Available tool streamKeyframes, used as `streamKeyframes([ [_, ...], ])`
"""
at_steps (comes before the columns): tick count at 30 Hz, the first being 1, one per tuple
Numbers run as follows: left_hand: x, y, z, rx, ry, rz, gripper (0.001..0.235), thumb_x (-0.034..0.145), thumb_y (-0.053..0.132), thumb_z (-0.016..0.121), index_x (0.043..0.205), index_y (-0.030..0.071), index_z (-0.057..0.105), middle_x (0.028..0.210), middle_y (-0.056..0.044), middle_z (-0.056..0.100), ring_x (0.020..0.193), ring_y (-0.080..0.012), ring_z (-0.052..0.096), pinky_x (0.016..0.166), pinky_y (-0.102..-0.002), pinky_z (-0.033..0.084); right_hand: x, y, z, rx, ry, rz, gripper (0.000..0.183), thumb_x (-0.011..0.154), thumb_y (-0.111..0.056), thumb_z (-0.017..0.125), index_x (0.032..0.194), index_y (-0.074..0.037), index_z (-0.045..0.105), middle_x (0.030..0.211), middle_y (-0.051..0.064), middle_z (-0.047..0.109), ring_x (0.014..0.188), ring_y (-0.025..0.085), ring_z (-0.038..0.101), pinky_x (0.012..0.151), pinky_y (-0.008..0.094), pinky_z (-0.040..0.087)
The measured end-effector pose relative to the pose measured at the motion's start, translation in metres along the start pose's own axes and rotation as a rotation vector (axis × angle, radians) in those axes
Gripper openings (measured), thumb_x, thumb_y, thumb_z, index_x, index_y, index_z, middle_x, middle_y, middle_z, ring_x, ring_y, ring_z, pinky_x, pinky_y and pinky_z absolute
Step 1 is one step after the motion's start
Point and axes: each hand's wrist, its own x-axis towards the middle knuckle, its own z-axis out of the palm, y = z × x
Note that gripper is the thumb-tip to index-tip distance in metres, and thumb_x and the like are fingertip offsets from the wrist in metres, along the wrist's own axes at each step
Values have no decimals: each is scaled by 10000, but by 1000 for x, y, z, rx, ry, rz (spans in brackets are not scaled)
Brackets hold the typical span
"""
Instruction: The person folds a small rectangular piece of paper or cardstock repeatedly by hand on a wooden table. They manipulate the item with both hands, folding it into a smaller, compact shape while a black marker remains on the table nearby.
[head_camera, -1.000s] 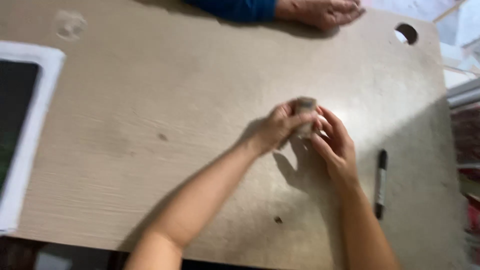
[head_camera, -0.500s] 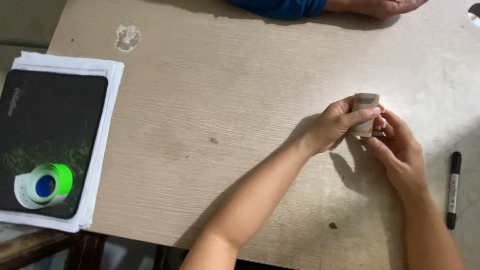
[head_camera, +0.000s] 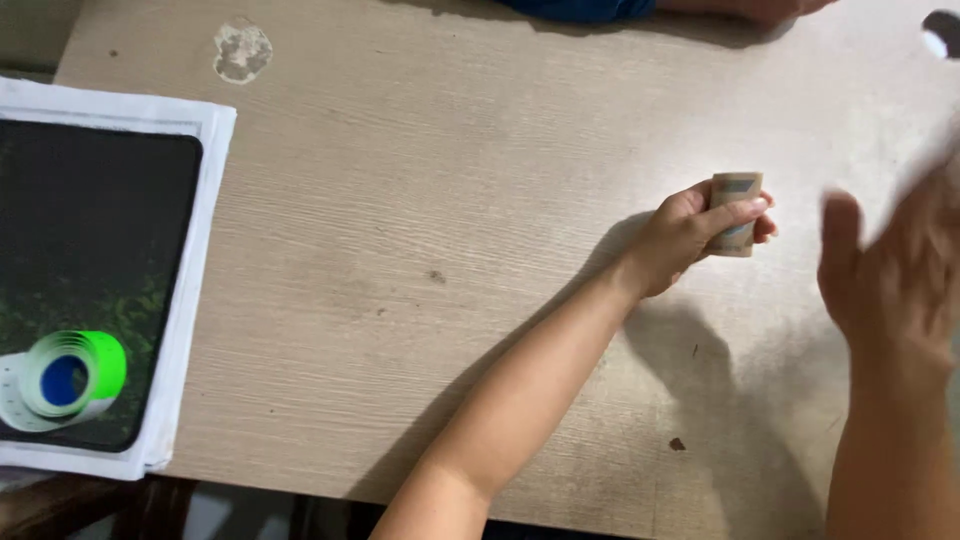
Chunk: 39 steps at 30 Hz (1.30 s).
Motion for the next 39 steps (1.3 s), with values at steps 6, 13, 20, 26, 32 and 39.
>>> streamKeyframes([
  [6,4,-1,-6,14,-5,-37,434,982,348,695,1256,24,602,1050,-119,706,991,-202,697,943,-402,593,8,-11,1,236,-436,20,449,1123,-414,572,1445,-103,593,1305,198,703,933,319,764,606,388,631],
  [13,-7,23,4,177,-105,-160,395,1013,372,683,1148,1,658,991,-106,733,933,-200,715,950,-352,613,-37,-45,-18,1177,-327,260,630,1011,-189,634,1589,-66,414,1361,195,664,1184,289,688,780,378,648],
  [20,-18,50,32,276,-56,-277,365,957,249,680,1267,69,612,1004,-108,737,945,-208,724,910,-389,629,-66,-43,4,1139,-228,228,841,1005,-139,716,1654,-36,191,1307,203,687,1171,293,711,957,407,624],
  [26,-20,55,59,434,-11,-213,500,951,220,672,1412,88,530,1167,-51,697,1104,-168,700,992,-351,605,-52,-19,-1,1166,-185,114,877,949,-82,765,1644,-111,231,1264,189,712,1016,246,744,845,386,630],
  [32,-35,63,78,517,33,-298,437,959,221,607,1369,86,539,1061,-64,734,915,-166,755,816,-313,671,-57,-16,-4,1484,-274,87,933,903,-140,827,1621,-68,236,1451,185,595,1243,243,674,1001,375,593],
  [39,-31,53,62,514,-21,-258,301,960,223,640,1199,42,610,991,-82,749,899,-177,767,817,-310,667,-48,-16,-9,1230,-200,98,823,825,-181,898,1501,-47,449,1273,160,674,1107,213,723,912,355,671],
])
